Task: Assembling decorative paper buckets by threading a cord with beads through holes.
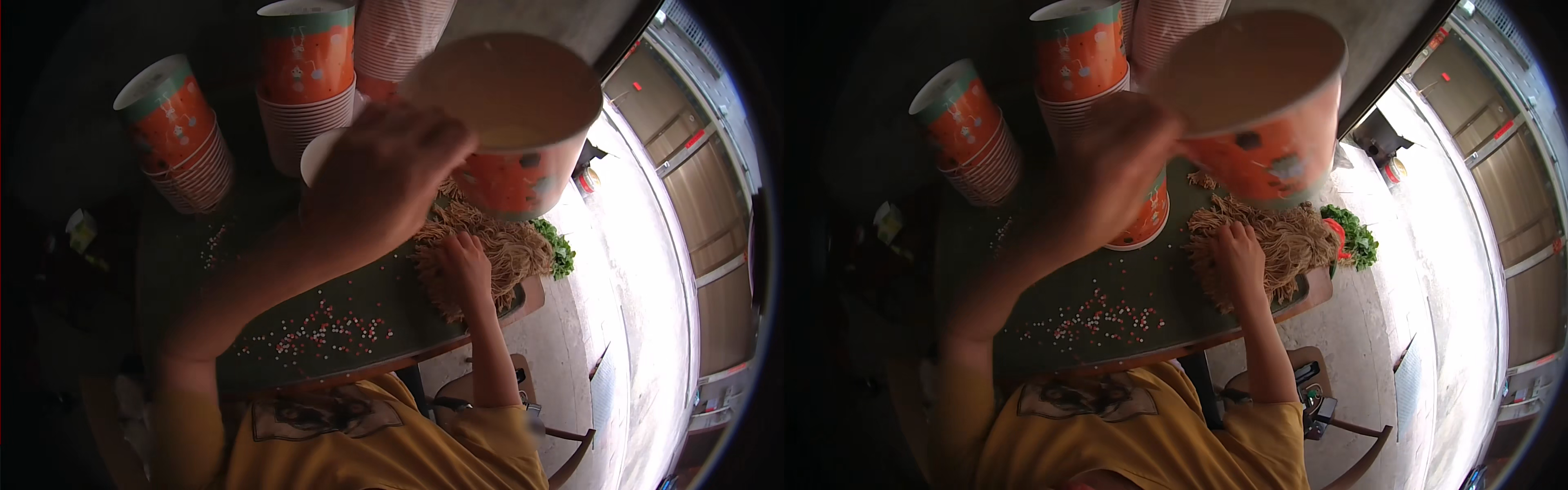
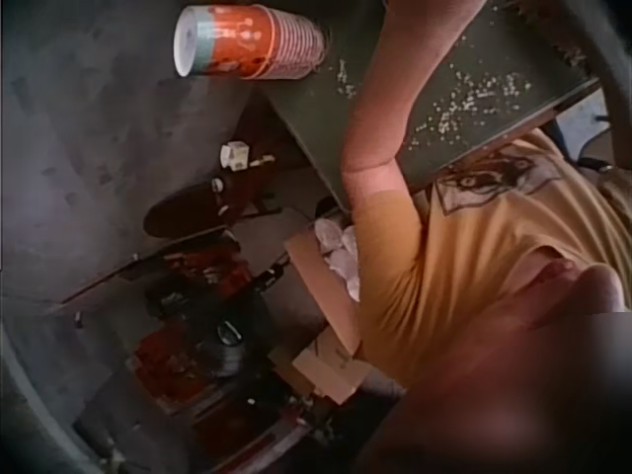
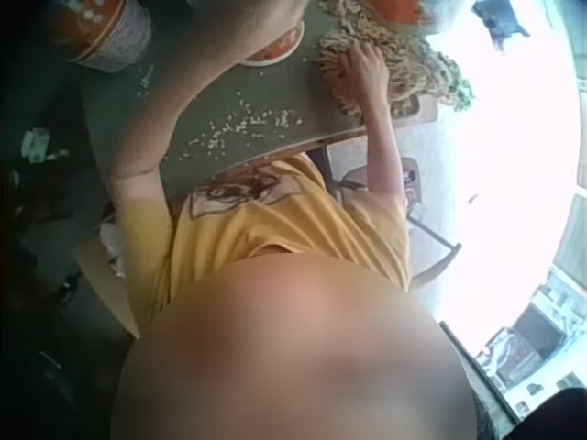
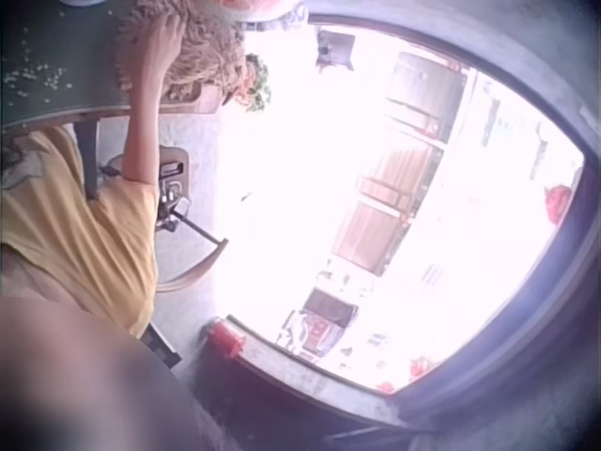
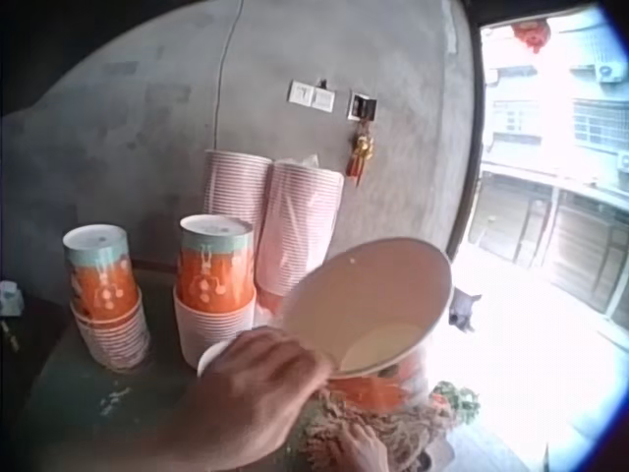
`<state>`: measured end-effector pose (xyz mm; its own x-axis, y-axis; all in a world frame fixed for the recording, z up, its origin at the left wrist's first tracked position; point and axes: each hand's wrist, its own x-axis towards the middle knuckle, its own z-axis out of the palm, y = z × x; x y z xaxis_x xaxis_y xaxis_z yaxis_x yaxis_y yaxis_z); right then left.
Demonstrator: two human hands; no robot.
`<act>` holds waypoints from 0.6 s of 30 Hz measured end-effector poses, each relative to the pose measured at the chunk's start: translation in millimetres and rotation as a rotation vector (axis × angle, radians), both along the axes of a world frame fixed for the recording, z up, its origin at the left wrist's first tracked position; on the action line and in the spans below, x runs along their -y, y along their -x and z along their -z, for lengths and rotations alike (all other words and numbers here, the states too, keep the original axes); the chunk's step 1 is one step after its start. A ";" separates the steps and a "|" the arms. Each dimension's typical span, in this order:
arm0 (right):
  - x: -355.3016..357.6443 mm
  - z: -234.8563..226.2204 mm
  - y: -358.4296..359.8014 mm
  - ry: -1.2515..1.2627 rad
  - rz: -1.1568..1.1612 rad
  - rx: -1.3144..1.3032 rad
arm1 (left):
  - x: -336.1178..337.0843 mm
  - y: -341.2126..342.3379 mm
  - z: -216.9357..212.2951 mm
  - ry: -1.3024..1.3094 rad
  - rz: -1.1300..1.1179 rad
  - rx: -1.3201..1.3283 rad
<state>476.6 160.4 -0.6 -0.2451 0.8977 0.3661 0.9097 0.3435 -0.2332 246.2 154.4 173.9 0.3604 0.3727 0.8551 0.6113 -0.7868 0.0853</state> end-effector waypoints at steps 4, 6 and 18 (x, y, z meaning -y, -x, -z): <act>-6.1 8.6 -10.6 -0.008 -0.001 0.036 | 74.2 82.2 -9.5 0.341 -0.025 0.261; -8.0 0.7 5.7 -0.001 -0.067 -0.002 | 123.7 134.8 -3.2 0.193 -0.336 0.120; 72.6 -69.8 149.6 0.452 -0.706 -0.866 | 144.2 155.4 58.0 0.636 -0.579 0.168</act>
<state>327.0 87.8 69.3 -0.5622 0.7544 0.3387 0.0362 0.4316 -0.9013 90.8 10.2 116.0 -0.1456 0.8823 0.4475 0.8398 -0.1289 0.5274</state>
